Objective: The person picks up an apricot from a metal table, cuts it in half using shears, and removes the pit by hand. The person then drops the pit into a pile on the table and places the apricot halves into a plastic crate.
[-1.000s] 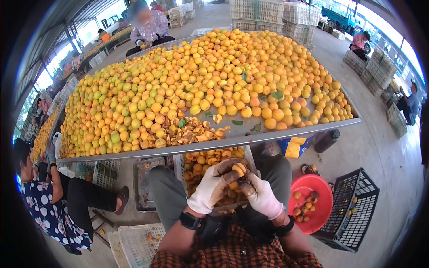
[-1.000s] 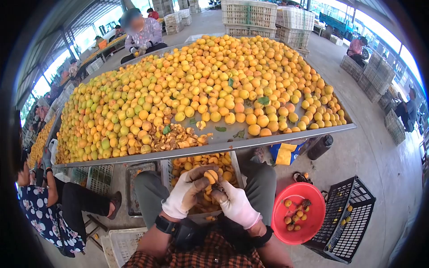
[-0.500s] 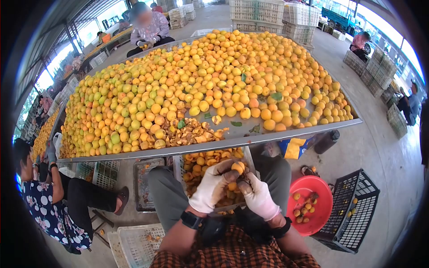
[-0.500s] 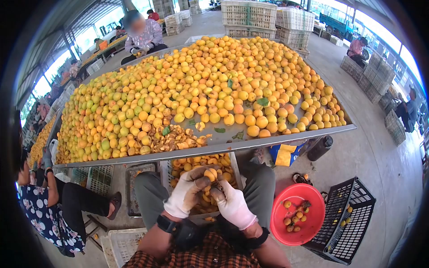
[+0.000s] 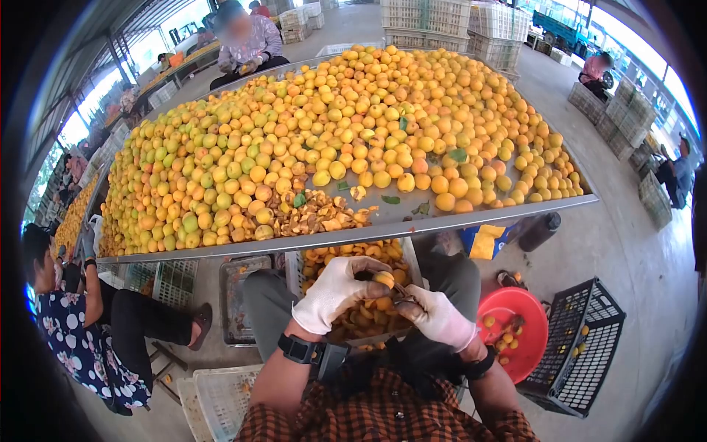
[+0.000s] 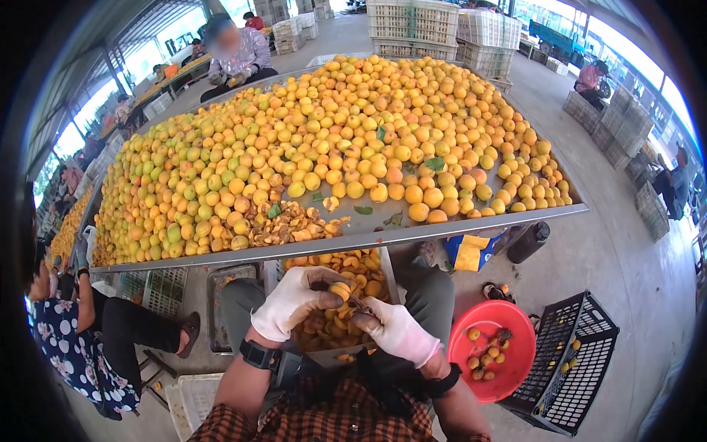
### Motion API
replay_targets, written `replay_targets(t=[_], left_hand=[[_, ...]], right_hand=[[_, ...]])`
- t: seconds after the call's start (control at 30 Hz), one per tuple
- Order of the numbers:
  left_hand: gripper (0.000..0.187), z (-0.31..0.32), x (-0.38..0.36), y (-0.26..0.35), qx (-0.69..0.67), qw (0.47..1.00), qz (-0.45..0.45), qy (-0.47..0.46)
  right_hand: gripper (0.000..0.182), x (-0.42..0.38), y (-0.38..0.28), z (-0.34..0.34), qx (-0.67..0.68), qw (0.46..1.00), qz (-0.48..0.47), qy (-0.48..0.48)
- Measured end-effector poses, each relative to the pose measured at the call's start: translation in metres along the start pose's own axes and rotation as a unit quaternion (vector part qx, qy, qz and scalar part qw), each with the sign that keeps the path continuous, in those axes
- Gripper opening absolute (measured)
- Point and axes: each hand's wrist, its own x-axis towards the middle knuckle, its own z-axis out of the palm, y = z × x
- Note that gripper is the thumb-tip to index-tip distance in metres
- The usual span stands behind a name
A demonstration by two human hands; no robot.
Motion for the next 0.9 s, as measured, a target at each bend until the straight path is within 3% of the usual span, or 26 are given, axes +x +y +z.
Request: replay_targets(t=[0.07,0.1,0.13,0.2,0.23,0.27,0.33,0.43,0.67,0.73,0.77,0.8,0.83,0.87,0.9], left_hand=[[0.037,-0.002,-0.001,0.008,0.159,0.987,0.018,-0.014],[0.037,-0.003,-0.002,0.004,0.159,0.987,0.019,-0.013],[0.038,-0.002,-0.001,-0.005,0.100,0.994,0.042,-0.012],[0.038,0.004,-0.004,-0.016,0.039,0.997,0.066,-0.010],[0.040,0.009,-0.006,-0.021,-0.116,0.993,0.021,0.002],[0.041,0.014,-0.008,-0.026,-0.267,0.963,-0.026,0.013],[0.038,0.018,-0.003,-0.043,-0.303,0.952,-0.034,-0.031],[0.033,0.028,0.006,-0.059,-0.433,0.897,-0.089,0.006],[0.032,0.043,-0.002,-0.059,-0.454,0.887,-0.082,0.022],[0.029,0.055,-0.002,-0.044,-0.553,0.814,-0.150,0.096],[0.027,0.048,0.003,-0.067,-0.545,0.817,-0.178,0.070],[0.031,0.041,-0.002,-0.092,-0.168,0.985,0.030,0.034],[0.026,0.037,-0.001,-0.096,-0.081,0.995,-0.019,0.045],[0.036,0.036,-0.008,-0.085,0.306,0.944,0.091,0.077],[0.046,0.040,-0.009,-0.077,0.251,0.954,0.128,0.102]], right_hand=[[0.024,0.003,0.003,-0.004,-0.001,0.999,-0.023,-0.025],[0.026,0.005,0.013,-0.002,0.056,0.996,-0.058,-0.026],[0.026,0.004,0.020,-0.005,0.055,0.996,-0.060,-0.027],[0.030,0.004,0.018,-0.014,0.328,0.944,-0.002,-0.041],[0.036,0.005,0.014,-0.008,0.438,0.898,-0.029,0.029],[0.039,0.015,-0.002,-0.002,0.426,0.890,-0.020,0.165],[0.043,0.024,-0.025,-0.008,0.508,0.835,-0.090,0.190],[0.046,0.040,-0.047,-0.007,0.470,0.832,-0.127,0.265],[0.043,0.065,-0.046,0.015,0.423,0.821,-0.162,0.349],[0.034,0.070,-0.030,0.020,0.391,0.832,-0.138,0.368],[0.031,0.072,-0.012,0.021,0.399,0.810,-0.152,0.402],[0.027,0.079,0.003,0.027,0.418,0.787,-0.169,0.421],[0.027,0.079,0.033,0.021,0.480,0.779,-0.211,0.344],[0.026,0.086,0.054,0.024,0.539,0.761,-0.250,0.261],[0.026,0.095,0.028,0.037,0.496,0.768,-0.145,0.378]])
